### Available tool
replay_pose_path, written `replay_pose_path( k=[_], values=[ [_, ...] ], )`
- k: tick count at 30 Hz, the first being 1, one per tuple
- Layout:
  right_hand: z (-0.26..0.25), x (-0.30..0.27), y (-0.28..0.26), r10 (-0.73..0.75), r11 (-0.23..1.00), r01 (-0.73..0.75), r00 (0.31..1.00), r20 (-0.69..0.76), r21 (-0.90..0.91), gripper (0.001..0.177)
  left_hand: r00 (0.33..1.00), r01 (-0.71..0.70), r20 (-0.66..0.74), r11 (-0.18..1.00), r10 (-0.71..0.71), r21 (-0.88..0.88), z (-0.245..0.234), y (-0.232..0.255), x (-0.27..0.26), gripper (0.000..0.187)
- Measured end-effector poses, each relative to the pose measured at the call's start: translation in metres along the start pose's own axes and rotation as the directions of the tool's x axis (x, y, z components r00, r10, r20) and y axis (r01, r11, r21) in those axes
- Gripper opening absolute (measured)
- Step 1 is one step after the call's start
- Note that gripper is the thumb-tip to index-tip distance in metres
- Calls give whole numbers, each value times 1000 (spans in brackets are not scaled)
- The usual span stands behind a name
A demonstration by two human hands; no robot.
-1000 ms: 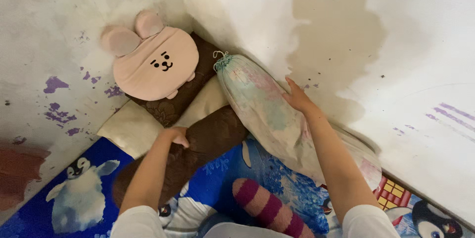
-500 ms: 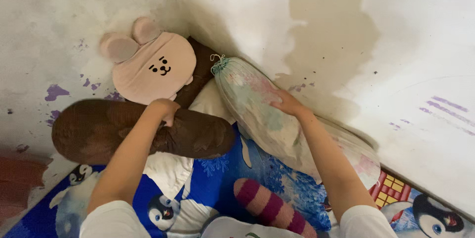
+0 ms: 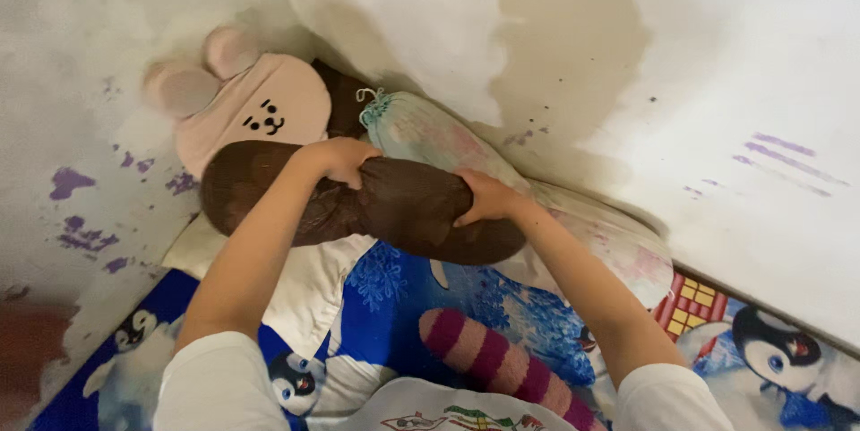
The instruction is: The person sits on a bed and arranges several pillows and stuffed toys against the wall. They pick up a white pillow, a brown pillow, a long cylindrical pillow, and a pink bunny-shaped pillow, placing them in a specific order. Finally, they place a striped unicorn plush toy on top of the arrangement.
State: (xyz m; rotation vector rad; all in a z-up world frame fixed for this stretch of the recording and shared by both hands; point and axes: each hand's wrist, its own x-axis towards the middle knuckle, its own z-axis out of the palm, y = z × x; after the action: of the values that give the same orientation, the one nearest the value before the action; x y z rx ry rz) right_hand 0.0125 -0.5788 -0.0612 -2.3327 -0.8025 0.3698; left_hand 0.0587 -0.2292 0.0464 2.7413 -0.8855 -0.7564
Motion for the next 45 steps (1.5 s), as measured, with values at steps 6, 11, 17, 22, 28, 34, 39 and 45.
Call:
replay_pose_path(
  k=[6,11,17,22,28,34,39,45],
  values=[
    [2,-38,16,124,965,-157,979,-160,-211,61,997,-70,45,994,66,87,-2,36,56,65],
    [-5,-72,36,123,928,-218,945,-301,-303,59,993,-112,-12,971,117,211,-1,72,90,68],
    [-44,-119,55,52,897,-246,884,-464,-368,68,946,-175,-222,950,235,257,5,114,130,73],
    [-78,-152,59,210,817,-415,860,-465,-399,63,879,-137,-372,906,297,401,19,145,163,69],
    [-109,-175,77,58,718,-455,794,-605,-527,70,641,-60,-622,838,449,543,24,176,203,60],
    [-49,-198,155,295,689,-657,639,-711,-305,63,731,103,-618,847,290,521,85,158,248,85],
    [38,-225,214,703,649,-740,672,-232,-178,81,960,130,-276,954,-52,270,165,110,275,78],
    [53,-239,220,686,648,-746,660,-307,-156,80,978,132,-195,949,-77,285,183,91,259,76]
  ],
)
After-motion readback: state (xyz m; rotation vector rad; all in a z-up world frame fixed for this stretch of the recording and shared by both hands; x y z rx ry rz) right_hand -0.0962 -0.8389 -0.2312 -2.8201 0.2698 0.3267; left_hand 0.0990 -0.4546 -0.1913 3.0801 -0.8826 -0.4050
